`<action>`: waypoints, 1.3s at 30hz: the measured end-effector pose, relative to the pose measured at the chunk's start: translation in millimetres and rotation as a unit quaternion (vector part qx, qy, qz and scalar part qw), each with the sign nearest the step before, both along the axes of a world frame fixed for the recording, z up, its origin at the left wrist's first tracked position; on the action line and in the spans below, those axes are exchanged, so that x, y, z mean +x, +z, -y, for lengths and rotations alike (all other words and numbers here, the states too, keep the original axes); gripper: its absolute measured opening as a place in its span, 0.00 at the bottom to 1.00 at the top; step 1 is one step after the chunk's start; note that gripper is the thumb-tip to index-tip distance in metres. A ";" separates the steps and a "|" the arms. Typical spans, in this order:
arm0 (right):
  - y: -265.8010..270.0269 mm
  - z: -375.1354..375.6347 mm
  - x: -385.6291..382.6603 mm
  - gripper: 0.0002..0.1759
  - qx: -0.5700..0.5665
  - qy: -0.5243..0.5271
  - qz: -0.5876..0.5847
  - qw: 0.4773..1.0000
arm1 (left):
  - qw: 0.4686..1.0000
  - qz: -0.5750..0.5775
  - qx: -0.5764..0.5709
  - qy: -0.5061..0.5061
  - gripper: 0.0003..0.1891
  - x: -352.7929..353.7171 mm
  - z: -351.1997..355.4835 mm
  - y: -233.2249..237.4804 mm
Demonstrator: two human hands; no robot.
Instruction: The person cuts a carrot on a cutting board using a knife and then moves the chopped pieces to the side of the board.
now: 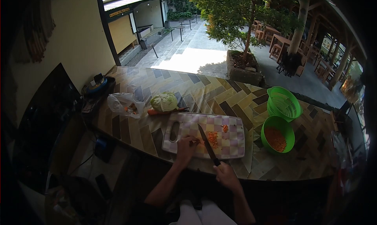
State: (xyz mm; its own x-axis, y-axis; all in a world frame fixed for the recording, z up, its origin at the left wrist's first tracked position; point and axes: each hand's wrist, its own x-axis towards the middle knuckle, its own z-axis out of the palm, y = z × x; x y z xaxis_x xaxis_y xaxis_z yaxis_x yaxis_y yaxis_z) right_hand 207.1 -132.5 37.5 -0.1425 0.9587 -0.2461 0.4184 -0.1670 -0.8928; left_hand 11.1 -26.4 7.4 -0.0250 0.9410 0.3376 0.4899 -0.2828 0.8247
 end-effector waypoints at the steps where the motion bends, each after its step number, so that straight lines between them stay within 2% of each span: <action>1: -0.1 0.9 1.2 0.14 0.001 0.002 -0.005 1.000 | 1.000 0.007 0.010 -0.003 0.07 -2.4 -1.6 -2.5; 4: 0.5 0.9 2.9 0.15 0.002 0.019 0.005 1.000 | 1.000 0.015 -0.001 -0.011 0.07 -2.8 -0.6 5.1; 8: 3.0 3.2 3.7 0.15 -0.026 0.014 -0.041 0.999 | 0.998 0.036 -0.040 -0.036 0.09 -0.3 1.0 13.0; 11: 8.9 5.0 5.9 0.15 -0.047 0.015 -0.064 0.997 | 0.988 0.099 -0.103 -0.053 0.12 3.8 1.2 18.4; 14: 17.6 6.0 8.3 0.15 -0.062 0.015 -0.093 0.994 | 0.981 0.147 -0.113 -0.062 0.13 2.0 0.6 24.1; 17: 22.2 6.3 11.1 0.15 -0.077 0.005 -0.117 0.990 | 0.980 0.098 -0.163 -0.064 0.10 -2.4 1.9 41.1; 20: 23.6 6.8 14.9 0.14 -0.079 -0.005 -0.131 0.988 | 0.992 0.038 -0.056 -0.107 0.09 -8.2 -7.8 19.4; 23: 22.3 7.7 19.0 0.14 -0.074 -0.006 -0.134 0.988 | 0.995 0.014 -0.053 -0.089 0.09 -5.6 -4.2 24.0; 26: 18.1 8.2 21.3 0.14 -0.075 -0.013 -0.134 0.988 | 0.995 -0.031 0.005 -0.090 0.10 -8.9 -8.3 15.6; 29: 20.8 9.7 22.1 0.15 -0.070 -0.014 -0.124 0.990 | 0.992 -0.087 -0.002 -0.096 0.11 -16.7 -12.7 10.9; 32: 23.0 10.9 23.1 0.16 -0.071 -0.015 -0.117 0.991 | 0.975 -0.123 0.048 -0.179 0.12 -23.2 -21.0 19.5; 35: 22.0 11.6 24.2 0.16 -0.071 -0.016 -0.117 0.990 | 0.965 -0.122 0.002 -0.233 0.11 -26.7 -37.8 14.5; 39: 23.2 12.7 25.4 0.16 -0.070 -0.012 -0.122 0.990 | 0.952 -0.148 0.046 -0.263 0.09 -27.2 -50.5 14.8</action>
